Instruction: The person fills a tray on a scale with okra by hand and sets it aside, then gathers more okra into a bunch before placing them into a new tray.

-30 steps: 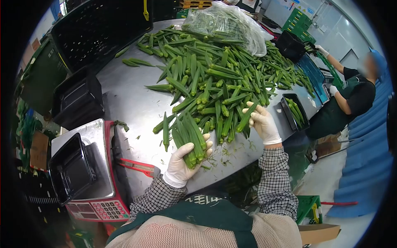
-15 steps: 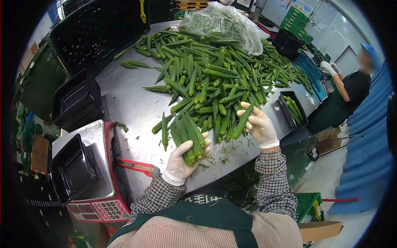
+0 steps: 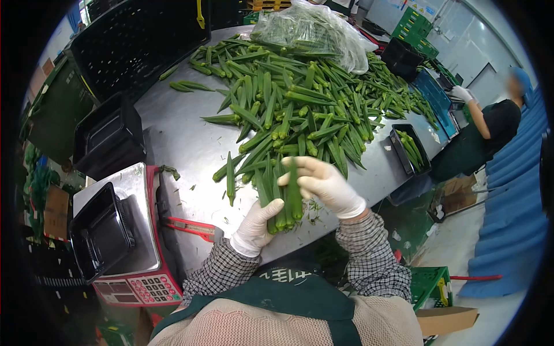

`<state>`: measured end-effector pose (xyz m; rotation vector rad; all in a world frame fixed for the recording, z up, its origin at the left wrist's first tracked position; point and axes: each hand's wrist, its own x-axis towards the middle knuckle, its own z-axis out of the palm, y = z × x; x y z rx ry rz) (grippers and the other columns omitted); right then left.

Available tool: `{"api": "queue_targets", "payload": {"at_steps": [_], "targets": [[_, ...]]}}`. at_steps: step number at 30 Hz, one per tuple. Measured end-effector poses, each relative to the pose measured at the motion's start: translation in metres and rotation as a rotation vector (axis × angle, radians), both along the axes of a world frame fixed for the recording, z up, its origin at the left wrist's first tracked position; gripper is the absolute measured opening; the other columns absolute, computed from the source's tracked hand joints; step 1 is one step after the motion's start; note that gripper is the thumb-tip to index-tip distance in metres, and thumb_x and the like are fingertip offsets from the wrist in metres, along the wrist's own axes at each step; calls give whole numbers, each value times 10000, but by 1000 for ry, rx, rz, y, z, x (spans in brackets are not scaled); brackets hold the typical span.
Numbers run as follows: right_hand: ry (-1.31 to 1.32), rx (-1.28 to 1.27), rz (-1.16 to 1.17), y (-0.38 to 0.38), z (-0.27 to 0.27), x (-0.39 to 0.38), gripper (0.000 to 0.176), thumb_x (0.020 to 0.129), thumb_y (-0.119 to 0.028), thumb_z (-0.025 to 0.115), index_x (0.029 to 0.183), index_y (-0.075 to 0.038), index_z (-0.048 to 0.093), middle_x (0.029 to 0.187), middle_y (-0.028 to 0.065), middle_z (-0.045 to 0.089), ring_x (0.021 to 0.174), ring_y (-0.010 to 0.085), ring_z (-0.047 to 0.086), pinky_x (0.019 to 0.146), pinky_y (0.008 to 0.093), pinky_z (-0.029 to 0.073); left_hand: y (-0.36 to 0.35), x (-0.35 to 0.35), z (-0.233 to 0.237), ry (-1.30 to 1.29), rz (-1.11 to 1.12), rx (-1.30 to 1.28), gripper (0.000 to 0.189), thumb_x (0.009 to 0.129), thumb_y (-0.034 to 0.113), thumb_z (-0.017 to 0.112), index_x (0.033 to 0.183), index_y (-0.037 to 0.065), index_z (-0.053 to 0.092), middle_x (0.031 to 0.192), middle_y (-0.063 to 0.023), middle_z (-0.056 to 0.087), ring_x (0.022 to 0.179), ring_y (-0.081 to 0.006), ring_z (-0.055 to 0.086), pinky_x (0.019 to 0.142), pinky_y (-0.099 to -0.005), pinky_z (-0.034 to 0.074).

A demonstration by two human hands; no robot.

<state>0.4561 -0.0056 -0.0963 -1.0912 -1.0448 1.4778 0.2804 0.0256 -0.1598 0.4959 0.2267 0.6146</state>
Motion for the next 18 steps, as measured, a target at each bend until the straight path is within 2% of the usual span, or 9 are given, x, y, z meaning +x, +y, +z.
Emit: {"api": "queue_targets", "payload": {"at_steps": [2, 6, 8, 9, 10, 11, 14, 16, 18], "targets": [[-113, -14, -85, -1, 6, -24, 442, 860, -4, 465, 1297, 10, 403, 1094, 108, 600, 658, 33, 478, 572, 164, 411, 0, 0, 1, 32, -4, 70, 475, 829, 203, 639, 1210, -8, 448, 1033, -113, 585, 929, -205, 590, 802, -292, 491], [-247, 222, -203, -6, 5, -20, 432, 859, 4, 473, 1289, 4, 422, 1161, 121, 566, 721, 82, 554, 638, 210, 473, 5, -5, -6, -24, -46, -50, 461, 837, 160, 606, 1223, -25, 435, 1090, -162, 575, 974, -251, 592, 831, -345, 499], [-291, 248, -390, -10, 10, 10, 344, 879, -34, 502, 1220, 8, 488, 1112, 111, 591, 731, 89, 566, 687, 215, 477, 6, -6, -5, -127, -47, -150, 462, 841, 140, 587, 1235, -37, 421, 1128, -190, 563, 1000, -280, 590, 846, -379, 502], [-313, 250, -515, -14, 6, 28, 304, 881, -59, 524, 1177, 9, 519, 1046, 92, 618, 728, 81, 562, 681, 208, 470, 9, -7, -12, -165, -36, -157, 477, 846, 133, 574, 1249, -53, 399, 1174, -218, 538, 1023, -308, 584, 861, -425, 501], [-437, 191, -682, -16, 4, 41, 257, 885, -66, 527, 1131, 7, 551, 996, 69, 633, 745, 62, 557, 653, 198, 461, 9, -8, -11, -161, -8, -158, 495, 837, 135, 580, 1257, -47, 391, 1169, -219, 534, 1017, -318, 578, 863, -426, 501], [-670, 159, -770, -19, -17, 64, 272, 854, -126, 584, 1096, -3, 569, 977, 89, 638, 764, 125, 595, 652, 242, 476, 9, -8, -8, -158, 18, -160, 512, 829, 138, 587, 1264, -41, 383, 1163, -219, 529, 1011, -328, 571, 865, -426, 500], [-1447, 129, -754, -30, -56, 83, 295, 792, -203, 642, 1022, -27, 584, 933, 116, 625, 774, 263, 610, 693, 344, 490, 8, -6, -8, -201, 26, -147, 492, 848, 149, 581, 1255, -51, 390, 1173, -215, 538, 1022, -312, 583, 867, -443, 499], [-1510, -133, -642, -31, -66, 77, 344, 751, -261, 666, 1003, -42, 584, 922, 154, 604, 844, 341, 592, 733, 401, 479, 8, -5, -8, -207, 11, -142, 497, 848, 151, 583, 1257, -51, 386, 1169, -213, 540, 1028, -312, 581, 870, -442, 499], [-1409, 1, -774, -31, -77, 83, 232, 776, -195, 646, 929, -25, 605, 885, 159, 615, 826, 336, 601, 718, 381, 480, 9, -6, -9, -206, 22, -148, 502, 850, 153, 584, 1262, -49, 381, 1178, -213, 534, 1036, -314, 575, 876, -442, 496]]}}
